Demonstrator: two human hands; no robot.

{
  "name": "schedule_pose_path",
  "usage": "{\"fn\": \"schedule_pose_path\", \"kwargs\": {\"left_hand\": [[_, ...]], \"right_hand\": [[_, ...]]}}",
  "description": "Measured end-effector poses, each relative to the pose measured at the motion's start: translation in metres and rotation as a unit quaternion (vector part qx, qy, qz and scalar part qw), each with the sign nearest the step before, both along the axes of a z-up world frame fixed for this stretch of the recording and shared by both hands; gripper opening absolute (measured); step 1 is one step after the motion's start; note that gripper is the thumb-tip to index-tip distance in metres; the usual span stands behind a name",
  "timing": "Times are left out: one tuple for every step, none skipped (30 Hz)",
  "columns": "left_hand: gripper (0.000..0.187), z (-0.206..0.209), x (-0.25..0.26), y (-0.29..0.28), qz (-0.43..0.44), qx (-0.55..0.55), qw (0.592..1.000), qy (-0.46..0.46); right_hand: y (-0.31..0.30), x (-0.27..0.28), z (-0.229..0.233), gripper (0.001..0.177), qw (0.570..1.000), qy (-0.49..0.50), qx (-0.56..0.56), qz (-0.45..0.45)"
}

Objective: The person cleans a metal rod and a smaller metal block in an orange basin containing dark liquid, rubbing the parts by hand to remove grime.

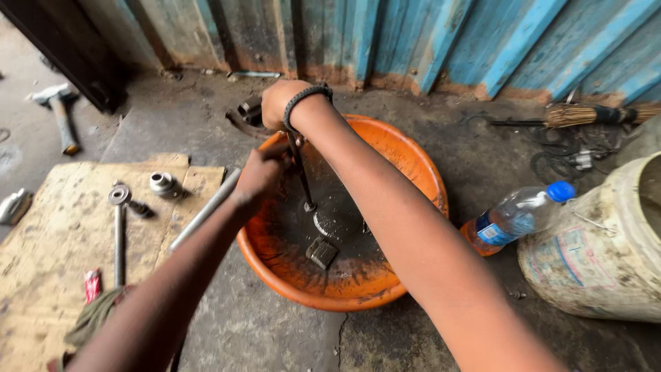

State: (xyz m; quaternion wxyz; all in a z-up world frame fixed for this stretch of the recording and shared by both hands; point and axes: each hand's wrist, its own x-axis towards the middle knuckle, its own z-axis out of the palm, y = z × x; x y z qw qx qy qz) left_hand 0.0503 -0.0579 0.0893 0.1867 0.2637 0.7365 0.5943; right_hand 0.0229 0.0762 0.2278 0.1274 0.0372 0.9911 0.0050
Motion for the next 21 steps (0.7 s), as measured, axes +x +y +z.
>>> {"fn": "schedule_pose_path", "kwargs": {"left_hand": [[0.032, -0.003, 0.003, 0.003, -0.005, 0.003, 1.000, 0.003], [0.030, -0.014, 0.015, 0.003, -0.012, 0.037, 0.999, -0.011], [0.028, -0.024, 0.022, 0.003, -0.019, 0.071, 0.997, -0.026], [0.028, -0.032, 0.022, -0.001, -0.016, 0.070, 0.997, -0.024], [0.033, -0.042, 0.025, 0.001, -0.005, 0.026, 0.998, -0.057], [0.037, -0.052, 0.030, -0.001, 0.001, -0.020, 0.995, -0.093], [0.037, -0.060, 0.024, -0.008, 0.000, -0.025, 0.995, -0.096], [0.030, -0.063, 0.013, -0.005, -0.026, -0.041, 0.994, -0.098], [0.025, -0.065, 0.003, 0.000, -0.053, -0.057, 0.992, -0.101], [0.025, -0.061, -0.011, 0.005, -0.050, -0.058, 0.992, -0.098], [0.027, -0.054, -0.022, 0.011, -0.105, -0.092, 0.988, -0.068], [0.030, -0.049, -0.022, 0.012, -0.162, -0.129, 0.977, -0.046], [0.030, -0.040, -0.020, 0.011, -0.161, -0.132, 0.977, -0.051], [0.030, -0.022, -0.023, 0.019, -0.159, -0.209, 0.962, -0.078], [0.030, -0.003, -0.025, 0.023, -0.155, -0.286, 0.940, -0.103], [0.030, 0.014, -0.024, 0.031, -0.173, -0.283, 0.938, -0.098], [0.033, 0.030, -0.026, 0.034, -0.201, -0.288, 0.932, -0.094], [0.037, 0.041, -0.029, 0.032, -0.224, -0.295, 0.924, -0.092], [0.037, 0.046, -0.027, 0.033, -0.237, -0.294, 0.922, -0.090], [0.034, 0.050, -0.027, 0.034, -0.254, -0.258, 0.932, -0.033], [0.032, 0.053, -0.030, 0.036, -0.271, -0.219, 0.937, 0.023]], "right_hand": [[0.006, -0.001, 0.000, 0.033, 0.999, -0.015, 0.019, 0.023], [0.010, 0.003, -0.001, 0.033, 0.997, -0.035, 0.040, 0.047], [0.015, 0.008, -0.001, 0.033, 0.997, -0.037, 0.044, 0.043], [0.014, 0.011, 0.001, 0.032, 0.998, -0.035, 0.026, 0.038], [0.010, 0.013, 0.004, 0.030, 0.999, -0.033, 0.009, 0.032], [0.004, 0.018, 0.005, 0.030, 0.999, -0.036, 0.004, 0.032], [-0.001, 0.021, 0.008, 0.028, 0.998, -0.039, 0.017, 0.044], [-0.003, 0.025, 0.013, 0.027, 0.997, -0.044, 0.037, 0.057], [-0.006, 0.032, 0.015, 0.027, 0.996, -0.047, 0.040, 0.057], [-0.012, 0.037, 0.017, 0.025, 0.996, -0.053, 0.039, 0.067], [-0.015, 0.042, 0.021, 0.023, 0.995, -0.059, 0.039, 0.076], [-0.013, 0.047, 0.025, 0.023, 0.994, -0.063, 0.035, 0.078], [-0.008, 0.051, 0.031, 0.023, 0.995, -0.088, 0.021, 0.044], [-0.003, 0.051, 0.040, 0.024, 0.994, -0.107, 0.007, 0.001], [-0.004, 0.052, 0.043, 0.024, 0.995, -0.104, 0.003, -0.007], [0.001, 0.061, 0.044, 0.023, 0.996, -0.090, 0.006, -0.021], [0.007, 0.069, 0.045, 0.022, 0.996, -0.076, 0.010, -0.035], [0.010, 0.074, 0.043, 0.022, 0.996, -0.078, 0.010, -0.048], [0.012, 0.079, 0.039, 0.023, 0.995, -0.084, 0.004, -0.053], [0.015, 0.079, 0.039, 0.024, 0.995, -0.086, -0.001, -0.055], [0.020, 0.076, 0.038, 0.024, 0.994, -0.084, 0.002, -0.064]]}}
